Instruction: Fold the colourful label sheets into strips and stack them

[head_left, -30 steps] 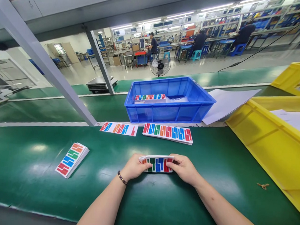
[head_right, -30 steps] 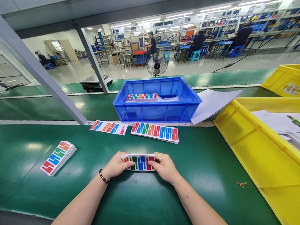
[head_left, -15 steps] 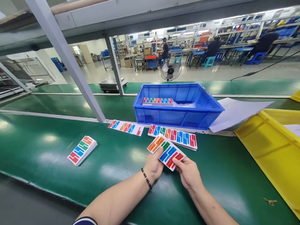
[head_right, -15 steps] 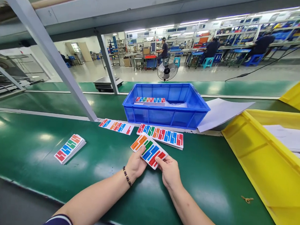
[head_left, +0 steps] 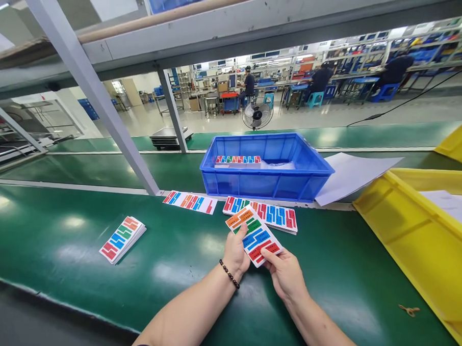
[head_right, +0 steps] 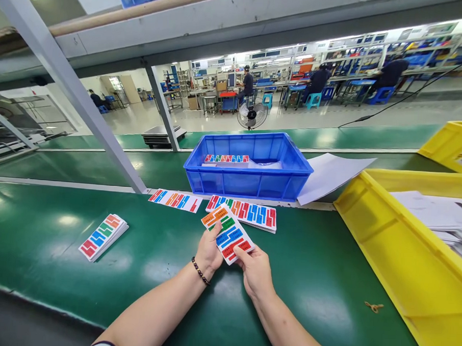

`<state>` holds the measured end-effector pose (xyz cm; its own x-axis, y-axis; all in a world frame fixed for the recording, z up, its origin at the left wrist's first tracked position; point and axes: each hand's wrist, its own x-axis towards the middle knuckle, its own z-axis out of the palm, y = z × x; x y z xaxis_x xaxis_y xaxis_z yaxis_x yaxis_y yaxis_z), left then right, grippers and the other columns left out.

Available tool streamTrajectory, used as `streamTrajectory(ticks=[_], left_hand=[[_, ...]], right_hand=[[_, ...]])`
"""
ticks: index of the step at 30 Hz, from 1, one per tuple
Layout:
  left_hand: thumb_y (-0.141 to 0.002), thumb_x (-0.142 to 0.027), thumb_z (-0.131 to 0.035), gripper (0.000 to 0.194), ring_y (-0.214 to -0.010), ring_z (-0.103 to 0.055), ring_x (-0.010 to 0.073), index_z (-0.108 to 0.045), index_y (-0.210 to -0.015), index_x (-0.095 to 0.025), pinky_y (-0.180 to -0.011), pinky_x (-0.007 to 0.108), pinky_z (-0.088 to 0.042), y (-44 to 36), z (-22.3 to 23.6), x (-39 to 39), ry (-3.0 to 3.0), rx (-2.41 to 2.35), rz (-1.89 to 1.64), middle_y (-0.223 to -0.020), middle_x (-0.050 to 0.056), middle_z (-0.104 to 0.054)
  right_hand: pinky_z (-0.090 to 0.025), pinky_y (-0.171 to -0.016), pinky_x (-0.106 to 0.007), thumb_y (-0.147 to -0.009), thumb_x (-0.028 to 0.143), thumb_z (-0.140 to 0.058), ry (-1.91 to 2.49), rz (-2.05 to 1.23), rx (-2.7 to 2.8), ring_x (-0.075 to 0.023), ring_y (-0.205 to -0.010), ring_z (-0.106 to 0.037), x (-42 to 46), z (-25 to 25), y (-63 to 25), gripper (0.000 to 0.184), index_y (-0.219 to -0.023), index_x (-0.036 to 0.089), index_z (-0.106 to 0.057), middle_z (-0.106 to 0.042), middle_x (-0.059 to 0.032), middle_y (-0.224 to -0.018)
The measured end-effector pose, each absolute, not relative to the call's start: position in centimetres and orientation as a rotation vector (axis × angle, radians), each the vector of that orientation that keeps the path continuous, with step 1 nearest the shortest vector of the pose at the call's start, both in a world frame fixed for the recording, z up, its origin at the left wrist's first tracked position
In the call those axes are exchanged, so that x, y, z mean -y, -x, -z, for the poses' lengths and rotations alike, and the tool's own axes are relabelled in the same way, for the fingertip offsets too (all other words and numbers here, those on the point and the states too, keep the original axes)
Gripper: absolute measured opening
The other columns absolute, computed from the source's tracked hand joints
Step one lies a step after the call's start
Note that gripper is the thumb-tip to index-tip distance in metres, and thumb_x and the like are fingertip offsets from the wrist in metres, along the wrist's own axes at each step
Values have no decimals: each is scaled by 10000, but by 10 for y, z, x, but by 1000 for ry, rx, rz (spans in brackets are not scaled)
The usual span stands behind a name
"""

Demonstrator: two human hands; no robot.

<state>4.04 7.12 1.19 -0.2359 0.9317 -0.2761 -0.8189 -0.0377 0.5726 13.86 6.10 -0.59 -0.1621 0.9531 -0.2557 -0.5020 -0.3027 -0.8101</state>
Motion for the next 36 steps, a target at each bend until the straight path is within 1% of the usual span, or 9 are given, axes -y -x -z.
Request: streamTrajectory(ticks=[5,8,10,12,15,20,27,32,36], left_hand=[[-525,-412,-764,419,-661,-629,196,-645,-779,-99,-671,333,-487,-13,-15,-54,-599,-1027,-1509,-724,65,-685],[-596,-455,-703,429,-709,-630,207,-670,-809,-85,-685,318,-485,-1,-10,-36,-876,-1162,-1300,-769,90,-696],[-624,-479,-669,452,-695,-626,199,-676,-840,-82,-677,307,-482,1,-5,-26,-997,-1191,-1163,-759,86,-695],[-646,-500,-638,472,-653,-615,183,-675,-853,-77,-656,300,-479,0,0,-20,-1054,-1178,-1072,-722,76,-687],[-669,-513,-607,482,-625,-597,161,-669,-854,-72,-637,284,-471,-2,3,-16,-1084,-1150,-1019,-699,64,-672],[-692,-504,-585,467,-618,-574,145,-660,-860,-74,-628,263,-456,-1,-1,-15,-1114,-1137,-994,-677,48,-653],[-736,-422,-569,399,-662,-582,161,-653,-900,-68,-651,271,-456,-1,2,-11,-1143,-1079,-969,-740,72,-660],[-763,-364,-531,353,-727,-586,177,-643,-944,-82,-691,280,-457,2,-1,-12,-1230,-1067,-934,-809,76,-667],[-771,-294,-495,272,-673,-546,142,-649,-889,-103,-659,243,-432,5,-5,-14,-1400,-1167,-820,-732,24,-636]], right_hand=[[-513,-694,-361,-535,306,-779,921,-1928,1181,-198,-646,-638,-61,-1,-147,264,-721,140,-692,-711,-62,-706],[-483,-795,-364,-572,353,-760,855,-1787,1315,-219,-819,-631,-66,-8,-156,363,-883,190,-669,-700,-59,-862],[-485,-776,-335,-621,399,-720,861,-1615,1354,-205,-828,-616,-68,-10,-160,349,-913,220,-654,-679,-46,-874],[-489,-714,-304,-686,435,-654,888,-1468,1460,-186,-761,-602,-68,-10,-163,258,-812,210,-668,-652,-42,-799],[-482,-634,-280,-743,448,-585,901,-1357,1609,-167,-676,-572,-67,-11,-165,269,-708,191,-660,-611,-38,-723],[-467,-569,-259,-794,398,-540,797,-1333,1742,-151,-628,-550,-65,-12,-166,246,-738,186,-651,-585,-38,-706],[-437,-511,-256,-834,304,-500,770,-1028,1754,-148,-575,-528,-56,-7,-160,226,-683,190,-623,-568,-33,-626],[-432,-507,-244,-838,276,-496,754,-1035,1751,-139,-570,-528,-56,-11,-159,216,-667,197,-601,-549,-17,-627],[-461,-575,-257,-845,287,-481,723,-1131,1872,-156,-666,-569,-59,-13,-160,174,-807,205,-629,-589,-38,-741]])
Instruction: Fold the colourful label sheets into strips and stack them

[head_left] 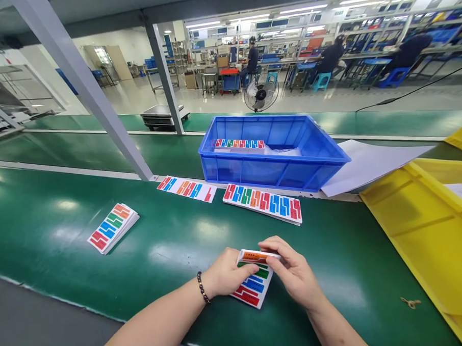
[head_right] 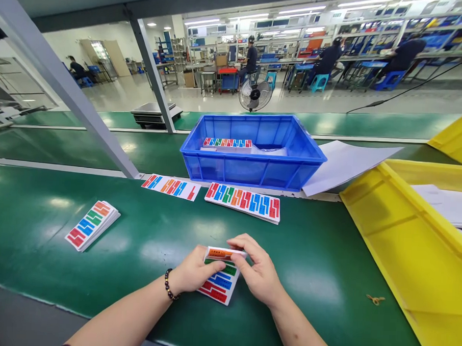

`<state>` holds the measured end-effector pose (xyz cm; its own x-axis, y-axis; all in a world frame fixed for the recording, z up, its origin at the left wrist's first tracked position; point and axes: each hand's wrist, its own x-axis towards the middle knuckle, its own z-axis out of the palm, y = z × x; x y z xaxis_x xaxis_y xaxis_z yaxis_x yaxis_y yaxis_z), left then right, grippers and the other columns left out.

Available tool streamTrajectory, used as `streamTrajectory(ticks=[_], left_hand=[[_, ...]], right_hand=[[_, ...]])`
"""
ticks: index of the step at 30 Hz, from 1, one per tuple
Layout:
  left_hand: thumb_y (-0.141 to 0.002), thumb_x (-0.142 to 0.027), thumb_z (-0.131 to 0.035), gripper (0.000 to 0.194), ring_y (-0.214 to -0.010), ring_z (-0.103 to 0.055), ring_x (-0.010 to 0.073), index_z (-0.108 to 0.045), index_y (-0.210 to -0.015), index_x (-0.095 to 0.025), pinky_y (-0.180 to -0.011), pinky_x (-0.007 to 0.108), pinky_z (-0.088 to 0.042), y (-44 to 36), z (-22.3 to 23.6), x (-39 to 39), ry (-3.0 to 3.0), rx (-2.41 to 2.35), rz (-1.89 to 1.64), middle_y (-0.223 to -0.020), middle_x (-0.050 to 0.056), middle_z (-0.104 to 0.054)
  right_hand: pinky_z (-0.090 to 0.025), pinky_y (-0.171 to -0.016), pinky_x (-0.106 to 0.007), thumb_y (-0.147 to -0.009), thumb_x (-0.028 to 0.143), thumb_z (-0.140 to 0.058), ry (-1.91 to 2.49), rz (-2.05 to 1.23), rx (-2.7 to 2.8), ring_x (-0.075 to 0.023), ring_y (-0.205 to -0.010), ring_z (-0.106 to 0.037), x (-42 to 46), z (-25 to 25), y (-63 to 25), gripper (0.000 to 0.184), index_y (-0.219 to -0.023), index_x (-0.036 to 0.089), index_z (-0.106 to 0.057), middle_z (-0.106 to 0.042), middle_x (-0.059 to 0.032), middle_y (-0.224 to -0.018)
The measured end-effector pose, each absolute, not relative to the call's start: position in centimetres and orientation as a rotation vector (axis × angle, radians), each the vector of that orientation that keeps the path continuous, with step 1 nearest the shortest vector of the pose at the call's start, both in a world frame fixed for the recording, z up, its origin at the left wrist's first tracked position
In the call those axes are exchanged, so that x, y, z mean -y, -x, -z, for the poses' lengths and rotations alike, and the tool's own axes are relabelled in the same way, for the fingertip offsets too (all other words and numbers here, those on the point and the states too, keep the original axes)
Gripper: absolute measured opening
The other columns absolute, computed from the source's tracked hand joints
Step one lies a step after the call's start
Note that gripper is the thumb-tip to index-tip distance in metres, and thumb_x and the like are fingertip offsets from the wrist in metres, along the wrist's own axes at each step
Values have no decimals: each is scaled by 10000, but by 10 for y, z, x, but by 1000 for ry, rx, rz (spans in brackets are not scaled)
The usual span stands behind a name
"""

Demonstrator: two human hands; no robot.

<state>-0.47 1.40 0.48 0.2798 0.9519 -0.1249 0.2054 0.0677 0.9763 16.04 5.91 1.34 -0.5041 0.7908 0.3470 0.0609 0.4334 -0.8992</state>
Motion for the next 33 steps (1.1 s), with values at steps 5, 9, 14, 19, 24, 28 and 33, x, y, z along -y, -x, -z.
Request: streamTrajectory(ticks=[5,9,14,19,24,28,33], left_hand=[[-753,-251,-481,202,-539,-389,84,-583,-636,-121,-529,195,-323,3,-4,-15,-1553,-1275,-690,-538,-46,-441],[-758,-248,-468,201,-538,-353,77,-537,-607,-134,-522,189,-299,4,-7,-16,-1584,-1269,-688,-536,-56,-388],[-758,-245,-466,199,-540,-401,83,-556,-616,-139,-529,183,-318,2,-8,-16,-1601,-1314,-608,-533,-52,-435],[-762,-262,-454,219,-568,-467,111,-611,-652,-155,-546,192,-343,-3,-7,-14,-1656,-1326,-518,-570,-22,-543],[-759,-265,-475,202,-545,-465,108,-624,-681,-152,-524,186,-344,-3,-6,-14,-1596,-1342,-503,-547,-24,-538],[-754,-278,-488,219,-499,-413,88,-594,-618,-144,-482,183,-302,-3,-3,-15,-1571,-1351,-508,-488,-46,-453],[-756,-263,-472,204,-529,-416,95,-591,-637,-149,-503,185,-311,-4,-4,-15,-1599,-1344,-538,-512,-40,-457]], right_hand=[[-444,-562,-260,-859,241,-447,743,-1089,1926,-140,-605,-542,-53,-10,-157,223,-696,199,-593,-556,-18,-657],[-439,-559,-263,-855,213,-442,773,-978,1926,-141,-605,-539,-52,-10,-155,223,-675,200,-573,-552,-15,-640],[-450,-639,-300,-860,192,-433,714,-952,2094,-163,-688,-567,-55,-13,-157,196,-832,212,-626,-623,-40,-729],[-419,-566,-304,-877,241,-380,786,-873,2085,-156,-581,-496,-53,-11,-154,296,-628,206,-537,-539,-24,-600],[-449,-606,-281,-892,311,-372,788,-1085,2146,-156,-649,-543,-59,-14,-158,297,-718,205,-588,-577,-38,-693],[-454,-622,-280,-887,284,-395,716,-1152,2217,-161,-685,-564,-60,-15,-158,257,-803,209,-627,-608,-46,-730],[-421,-587,-314,-873,251,-402,745,-935,2180,-166,-601,-521,-55,-10,-154,274,-701,209,-611,-588,-32,-615]])
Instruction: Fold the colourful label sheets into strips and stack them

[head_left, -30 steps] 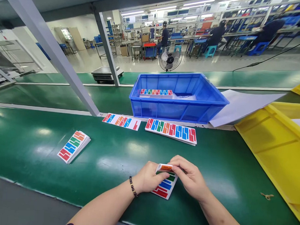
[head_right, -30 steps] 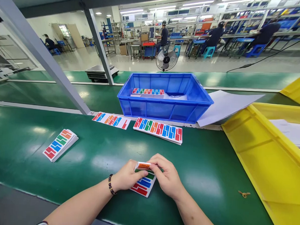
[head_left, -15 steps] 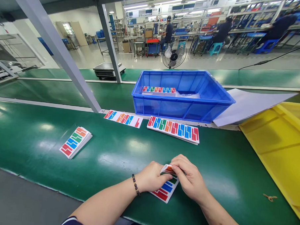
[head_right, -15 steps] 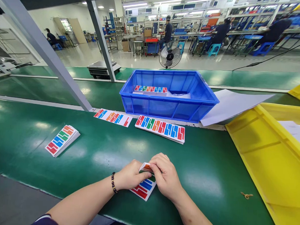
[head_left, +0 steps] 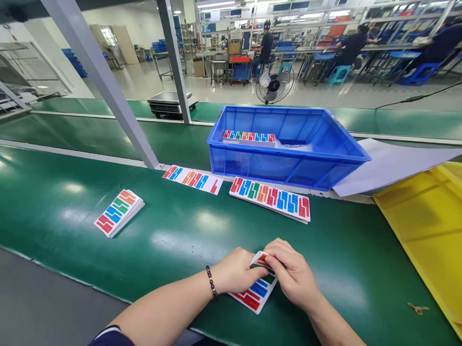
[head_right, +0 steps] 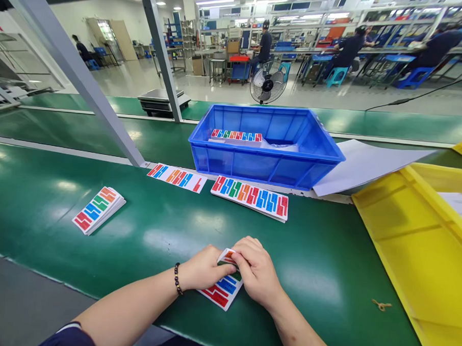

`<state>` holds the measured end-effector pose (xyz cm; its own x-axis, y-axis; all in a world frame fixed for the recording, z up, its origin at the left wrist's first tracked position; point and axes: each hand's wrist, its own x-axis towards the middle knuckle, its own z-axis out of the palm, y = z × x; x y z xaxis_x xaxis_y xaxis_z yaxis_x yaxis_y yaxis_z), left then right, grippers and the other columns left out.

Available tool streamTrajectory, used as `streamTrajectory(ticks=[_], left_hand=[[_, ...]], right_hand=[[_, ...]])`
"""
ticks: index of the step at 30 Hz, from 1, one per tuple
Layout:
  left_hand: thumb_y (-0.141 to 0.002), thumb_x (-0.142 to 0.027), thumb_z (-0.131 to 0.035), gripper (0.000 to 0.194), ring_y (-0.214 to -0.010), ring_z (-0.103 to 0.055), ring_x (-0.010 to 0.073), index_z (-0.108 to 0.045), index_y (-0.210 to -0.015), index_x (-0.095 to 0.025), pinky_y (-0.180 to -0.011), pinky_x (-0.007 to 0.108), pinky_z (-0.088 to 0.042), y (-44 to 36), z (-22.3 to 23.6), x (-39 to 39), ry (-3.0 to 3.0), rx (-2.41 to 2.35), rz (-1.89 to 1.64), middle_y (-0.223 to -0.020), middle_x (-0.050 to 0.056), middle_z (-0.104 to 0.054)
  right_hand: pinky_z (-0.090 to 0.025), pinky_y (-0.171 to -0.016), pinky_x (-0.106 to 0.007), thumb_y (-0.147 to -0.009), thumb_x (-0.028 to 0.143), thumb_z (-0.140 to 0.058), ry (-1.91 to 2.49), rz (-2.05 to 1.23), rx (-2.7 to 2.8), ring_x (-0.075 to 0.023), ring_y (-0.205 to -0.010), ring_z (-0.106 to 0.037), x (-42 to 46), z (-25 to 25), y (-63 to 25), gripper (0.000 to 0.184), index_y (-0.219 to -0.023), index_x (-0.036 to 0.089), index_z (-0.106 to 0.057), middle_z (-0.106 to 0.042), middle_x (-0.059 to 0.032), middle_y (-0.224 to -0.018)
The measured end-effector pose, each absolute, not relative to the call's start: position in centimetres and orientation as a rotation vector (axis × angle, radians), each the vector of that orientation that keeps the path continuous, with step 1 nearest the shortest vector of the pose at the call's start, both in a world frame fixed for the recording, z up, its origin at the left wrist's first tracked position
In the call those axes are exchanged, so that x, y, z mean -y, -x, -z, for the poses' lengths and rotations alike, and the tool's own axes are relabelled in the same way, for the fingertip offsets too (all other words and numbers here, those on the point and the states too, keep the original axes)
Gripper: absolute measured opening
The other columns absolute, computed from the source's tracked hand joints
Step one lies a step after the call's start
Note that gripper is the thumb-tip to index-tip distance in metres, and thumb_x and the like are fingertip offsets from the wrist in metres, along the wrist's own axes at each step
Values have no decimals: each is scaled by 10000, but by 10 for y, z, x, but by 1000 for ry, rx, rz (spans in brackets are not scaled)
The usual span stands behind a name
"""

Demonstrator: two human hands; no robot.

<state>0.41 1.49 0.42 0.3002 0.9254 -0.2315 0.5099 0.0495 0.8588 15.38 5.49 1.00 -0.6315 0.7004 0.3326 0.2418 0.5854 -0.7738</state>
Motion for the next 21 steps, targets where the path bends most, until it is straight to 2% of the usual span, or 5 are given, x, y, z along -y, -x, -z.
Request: streamTrajectory(ticks=[8,15,21], left_hand=[[-768,-300,-478,230,-536,-475,111,-635,-670,-163,-506,191,-335,-5,-1,-15,-1659,-1371,-433,-547,-16,-550],[-778,-316,-473,246,-555,-497,118,-637,-679,-162,-506,196,-329,-7,2,-15,-1728,-1394,-398,-579,-3,-583],[-762,-333,-491,259,-523,-464,111,-617,-629,-149,-483,195,-326,-8,3,-16,-1639,-1381,-355,-519,-18,-524]], right_hand=[[-452,-638,-307,-864,257,-424,735,-1071,2178,-169,-673,-574,-56,-16,-155,231,-767,218,-630,-627,-44,-713],[-439,-603,-315,-844,249,-433,791,-991,2132,-171,-608,-542,-53,-13,-151,246,-660,213,-592,-596,-30,-618],[-438,-588,-289,-821,253,-456,830,-1044,2139,-150,-576,-520,-53,-12,-149,247,-590,208,-531,-544,-7,-597]])
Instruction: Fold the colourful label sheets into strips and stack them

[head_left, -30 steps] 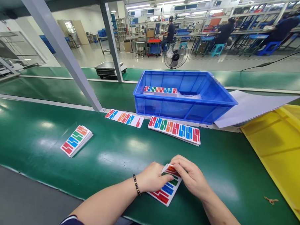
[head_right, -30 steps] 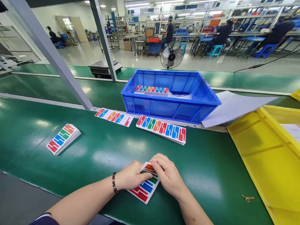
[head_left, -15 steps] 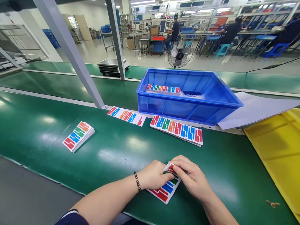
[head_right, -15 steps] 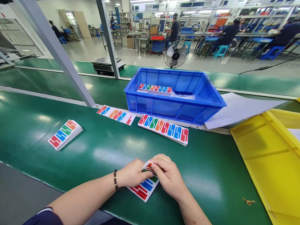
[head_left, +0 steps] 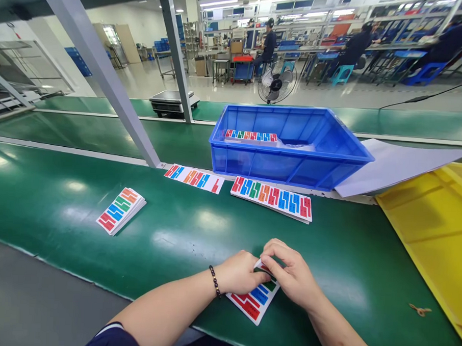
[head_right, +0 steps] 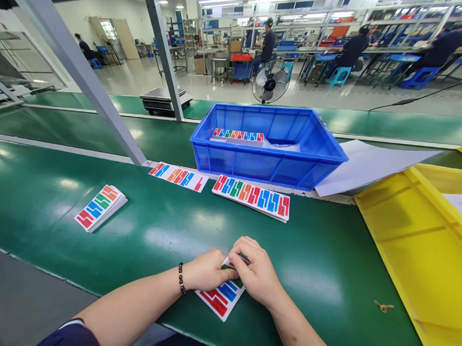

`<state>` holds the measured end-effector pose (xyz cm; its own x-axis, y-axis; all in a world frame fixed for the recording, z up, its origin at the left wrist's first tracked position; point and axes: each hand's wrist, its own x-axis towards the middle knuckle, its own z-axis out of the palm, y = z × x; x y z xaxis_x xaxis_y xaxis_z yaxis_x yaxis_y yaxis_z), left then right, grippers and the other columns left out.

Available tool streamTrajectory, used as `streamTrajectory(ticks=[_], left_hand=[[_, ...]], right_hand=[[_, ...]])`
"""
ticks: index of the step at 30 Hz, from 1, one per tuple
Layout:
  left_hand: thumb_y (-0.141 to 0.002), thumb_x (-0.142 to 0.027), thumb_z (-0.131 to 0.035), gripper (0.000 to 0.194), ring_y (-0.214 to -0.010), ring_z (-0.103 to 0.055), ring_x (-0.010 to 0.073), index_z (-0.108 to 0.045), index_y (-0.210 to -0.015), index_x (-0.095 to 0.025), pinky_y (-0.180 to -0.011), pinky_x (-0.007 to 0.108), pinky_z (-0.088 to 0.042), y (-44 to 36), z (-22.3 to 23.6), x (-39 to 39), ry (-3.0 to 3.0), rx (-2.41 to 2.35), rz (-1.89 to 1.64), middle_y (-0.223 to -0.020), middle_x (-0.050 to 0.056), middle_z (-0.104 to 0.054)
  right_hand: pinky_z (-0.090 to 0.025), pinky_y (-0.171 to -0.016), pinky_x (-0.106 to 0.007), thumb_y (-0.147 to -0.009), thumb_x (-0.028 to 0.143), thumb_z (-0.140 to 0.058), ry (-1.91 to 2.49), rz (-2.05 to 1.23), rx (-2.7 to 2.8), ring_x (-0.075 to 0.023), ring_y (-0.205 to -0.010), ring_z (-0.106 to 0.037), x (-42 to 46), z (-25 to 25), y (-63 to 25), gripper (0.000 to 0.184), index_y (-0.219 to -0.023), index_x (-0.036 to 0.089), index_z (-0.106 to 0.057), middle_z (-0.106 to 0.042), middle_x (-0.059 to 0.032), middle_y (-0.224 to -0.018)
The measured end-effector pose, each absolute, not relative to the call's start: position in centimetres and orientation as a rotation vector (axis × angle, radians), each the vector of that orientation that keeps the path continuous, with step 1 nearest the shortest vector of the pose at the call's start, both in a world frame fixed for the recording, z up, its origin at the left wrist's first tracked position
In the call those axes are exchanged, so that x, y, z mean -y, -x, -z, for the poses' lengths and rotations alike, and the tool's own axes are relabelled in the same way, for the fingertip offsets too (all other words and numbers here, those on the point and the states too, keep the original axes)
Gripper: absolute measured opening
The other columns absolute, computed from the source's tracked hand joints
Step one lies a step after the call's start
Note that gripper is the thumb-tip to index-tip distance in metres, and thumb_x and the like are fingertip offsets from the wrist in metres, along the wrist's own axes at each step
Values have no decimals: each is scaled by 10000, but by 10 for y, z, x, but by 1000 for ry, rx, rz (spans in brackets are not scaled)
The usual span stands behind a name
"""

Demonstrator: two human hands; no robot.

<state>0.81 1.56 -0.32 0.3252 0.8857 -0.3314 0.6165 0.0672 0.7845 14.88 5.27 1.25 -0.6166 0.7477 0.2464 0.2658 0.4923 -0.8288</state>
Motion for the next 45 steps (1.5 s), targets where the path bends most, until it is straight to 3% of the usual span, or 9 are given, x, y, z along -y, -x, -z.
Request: streamTrajectory(ticks=[4,6,9,14,27,31,36,42,45], left_hand=[[-734,-296,-515,235,-500,-449,102,-585,-577,-135,-496,208,-338,-8,7,-16,-1518,-1337,-392,-494,-30,-480],[-720,-271,-529,190,-518,-478,105,-604,-621,-128,-523,214,-368,-6,7,-18,-1369,-1313,-474,-525,-24,-517],[-674,-354,-606,266,-583,-551,132,-646,-768,-108,-590,251,-434,-2,6,-20,-1078,-1233,-680,-646,22,-615],[-547,-546,-687,572,-667,-616,186,-661,-876,-79,-674,322,-481,0,6,-21,-830,-1117,-960,-759,95,-674],[-645,-542,-623,553,-803,-602,206,-645,-958,-87,-761,330,-462,0,7,-19,-1065,-1015,-888,-879,103,-670],[-708,-566,-529,508,-688,-547,147,-658,-831,-91,-641,242,-428,12,-4,-23,-1294,-1041,-848,-737,59,-636],[-776,-458,-459,411,-507,-391,78,-568,-570,-119,-490,203,-298,17,-9,-24,-1605,-1189,-716,-520,-21,-473],[-803,-438,-415,451,-457,-348,75,-465,-464,-144,-472,215,-273,15,-3,-24,-1648,-1268,-1069,-453,-32,-381],[-797,-460,-433,441,-471,-387,85,-529,-513,-137,-481,215,-300,19,1,-26,-1532,-1332,-1237,-471,-18,-441]], right_hand=[[-446,-599,-291,-815,270,-467,881,-1108,2101,-154,-597,-529,-55,-9,-151,255,-581,203,-542,-558,-13,-606],[-465,-631,-292,-803,323,-504,940,-1213,2020,-165,-664,-564,-61,-6,-156,176,-731,205,-612,-602,-24,-694],[-487,-668,-299,-760,452,-549,1016,-1337,1804,-180,-732,-591,-71,-5,-166,311,-938,205,-616,-628,-40,-797],[-488,-602,-285,-775,484,-524,973,-1511,1702,-169,-650,-574,-73,-7,-168,329,-709,178,-624,-617,-29,-692],[-404,-489,-256,-828,347,-479,957,-1008,1792,-145,-527,-515,-65,-4,-165,301,-603,185,-598,-545,-20,-578],[-408,-496,-255,-843,291,-445,899,-995,1945,-141,-529,-520,-62,-13,-166,295,-602,189,-581,-545,-20,-582],[-416,-521,-257,-853,278,-411,888,-1056,2101,-138,-548,-521,-58,-18,-163,314,-588,192,-556,-535,-19,-591],[-466,-667,-276,-760,320,-542,937,-1417,2013,-173,-740,-585,-63,-19,-165,208,-929,200,-568,-628,-30,-833],[-462,-626,-276,-712,330,-577,1046,-1553,2100,-176,-686,-578,-67,-20,-171,176,-801,178,-583,-629,-21,-752]])
